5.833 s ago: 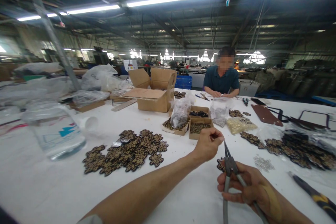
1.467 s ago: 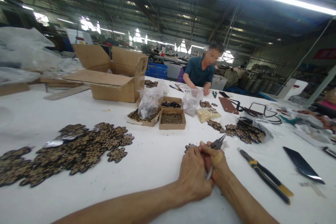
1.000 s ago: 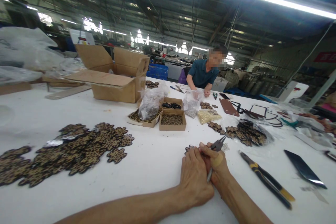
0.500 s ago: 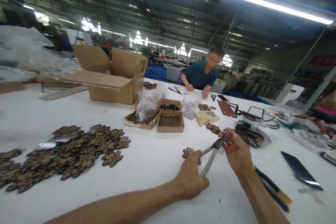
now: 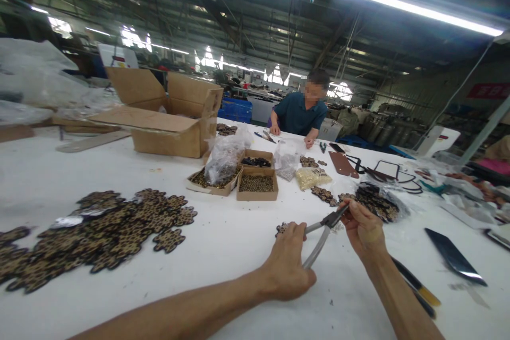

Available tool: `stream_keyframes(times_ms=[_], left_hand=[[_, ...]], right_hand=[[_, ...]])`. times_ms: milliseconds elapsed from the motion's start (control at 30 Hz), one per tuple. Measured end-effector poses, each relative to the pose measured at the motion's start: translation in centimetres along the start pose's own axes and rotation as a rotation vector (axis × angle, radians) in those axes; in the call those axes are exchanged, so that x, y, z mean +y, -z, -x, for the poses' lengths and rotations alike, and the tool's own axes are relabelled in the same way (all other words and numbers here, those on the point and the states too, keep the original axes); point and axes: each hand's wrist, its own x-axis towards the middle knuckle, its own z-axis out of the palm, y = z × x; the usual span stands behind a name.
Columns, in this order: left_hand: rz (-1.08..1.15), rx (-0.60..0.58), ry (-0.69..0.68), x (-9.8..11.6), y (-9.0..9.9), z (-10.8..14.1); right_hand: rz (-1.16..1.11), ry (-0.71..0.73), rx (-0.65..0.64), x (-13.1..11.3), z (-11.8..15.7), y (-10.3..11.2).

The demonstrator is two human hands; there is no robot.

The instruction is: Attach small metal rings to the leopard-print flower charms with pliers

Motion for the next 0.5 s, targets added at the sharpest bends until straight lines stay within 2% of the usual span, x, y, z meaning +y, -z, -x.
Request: stream_keyframes(times_ms=[200, 367, 500], left_hand=[[-0.126, 0.026, -0.026, 0.0, -0.1, 0.3], [-0.128, 0.021, 0.023, -0.6, -1.1, 0.4], [-0.107, 0.028, 0.061, -1.2, -1.8, 0.3]], right_hand=[[0.006, -0.027, 0.009, 0.4, 0.1, 0.0], [-0.008, -0.053, 0.015, 0.2, 0.3, -0.4], [-0.066, -0.158, -0.037, 0.1, 1.6, -1.7]])
